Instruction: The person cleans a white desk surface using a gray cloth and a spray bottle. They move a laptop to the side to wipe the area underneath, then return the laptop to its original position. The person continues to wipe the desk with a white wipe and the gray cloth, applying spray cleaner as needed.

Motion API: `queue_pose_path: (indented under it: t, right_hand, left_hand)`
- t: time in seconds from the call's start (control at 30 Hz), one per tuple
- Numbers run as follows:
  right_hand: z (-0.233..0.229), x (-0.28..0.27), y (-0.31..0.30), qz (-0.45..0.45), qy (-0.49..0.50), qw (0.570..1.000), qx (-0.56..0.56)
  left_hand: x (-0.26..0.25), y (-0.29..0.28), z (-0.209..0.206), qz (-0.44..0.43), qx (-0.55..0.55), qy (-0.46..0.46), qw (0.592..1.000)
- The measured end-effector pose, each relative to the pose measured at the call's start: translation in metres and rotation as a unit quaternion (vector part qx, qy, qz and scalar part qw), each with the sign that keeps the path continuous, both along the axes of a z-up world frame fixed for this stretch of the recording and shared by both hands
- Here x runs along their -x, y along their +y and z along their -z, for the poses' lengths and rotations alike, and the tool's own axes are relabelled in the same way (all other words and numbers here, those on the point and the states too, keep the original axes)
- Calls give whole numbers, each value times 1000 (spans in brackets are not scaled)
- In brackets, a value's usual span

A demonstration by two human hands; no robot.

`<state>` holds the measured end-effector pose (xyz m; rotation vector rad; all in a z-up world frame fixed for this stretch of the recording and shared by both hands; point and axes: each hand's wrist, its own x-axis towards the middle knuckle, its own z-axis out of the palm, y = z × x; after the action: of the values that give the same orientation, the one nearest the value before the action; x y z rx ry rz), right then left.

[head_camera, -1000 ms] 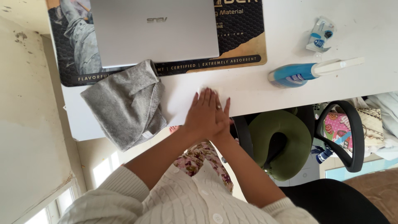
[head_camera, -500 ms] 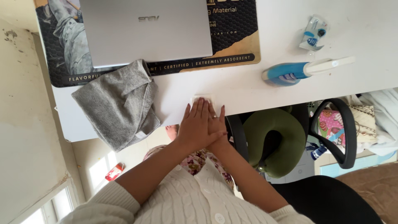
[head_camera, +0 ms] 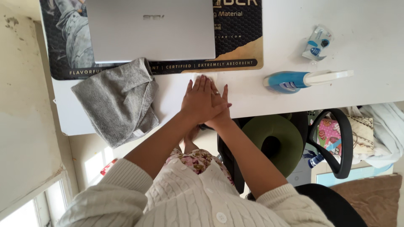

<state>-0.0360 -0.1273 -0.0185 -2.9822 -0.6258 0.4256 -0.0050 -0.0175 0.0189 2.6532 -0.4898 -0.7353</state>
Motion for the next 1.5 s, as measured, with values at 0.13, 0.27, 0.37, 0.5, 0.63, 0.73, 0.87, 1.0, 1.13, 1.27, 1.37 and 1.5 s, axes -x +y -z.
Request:
queue_pose_path:
  t: [0.13,0.27,0.37,0.5,0.63,0.73,0.87,1.0,1.13,1.27,1.37,1.5]
  right_hand:
    - [-18,23,4,-17,-46,999,11]
    - [-24,26,5,-12,-28,999,27]
    - [-15,30,4,-5,-60,998,9]
    - [1,35,2,-9,-55,998,1]
    - [11,36,-3,-15,-84,996,-33]
    - [11,33,1,-23,-98,993,-62]
    - [7,18,6,20,-38,990,-133]
    - [6,5,9,16,-38,990,-135]
    - [-3,6,6,55,-41,974,-218]
    - [-16,14,4,88,-73,947,-300]
    - [-20,20,-1,154,-81,916,-361]
    - [-25,26,-9,245,-36,866,-434]
  left_hand:
    - [25,4,-8,8,-10,-26,1000]
    - [30,2,-5,-7,0,-28,1000]
    - [35,2,0,-26,5,-35,999]
    - [47,4,3,-59,44,-43,996]
    - [48,13,4,-98,95,-21,990]
    - [47,16,6,-100,92,-27,990]
    - [38,22,13,-107,99,-85,986]
    - [31,28,18,-153,122,-87,977]
    - [30,38,23,-177,121,-111,970]
    - [39,42,37,-160,112,-171,966]
    - [45,48,35,-195,157,-180,951]
    - [52,61,19,-257,199,-137,936]
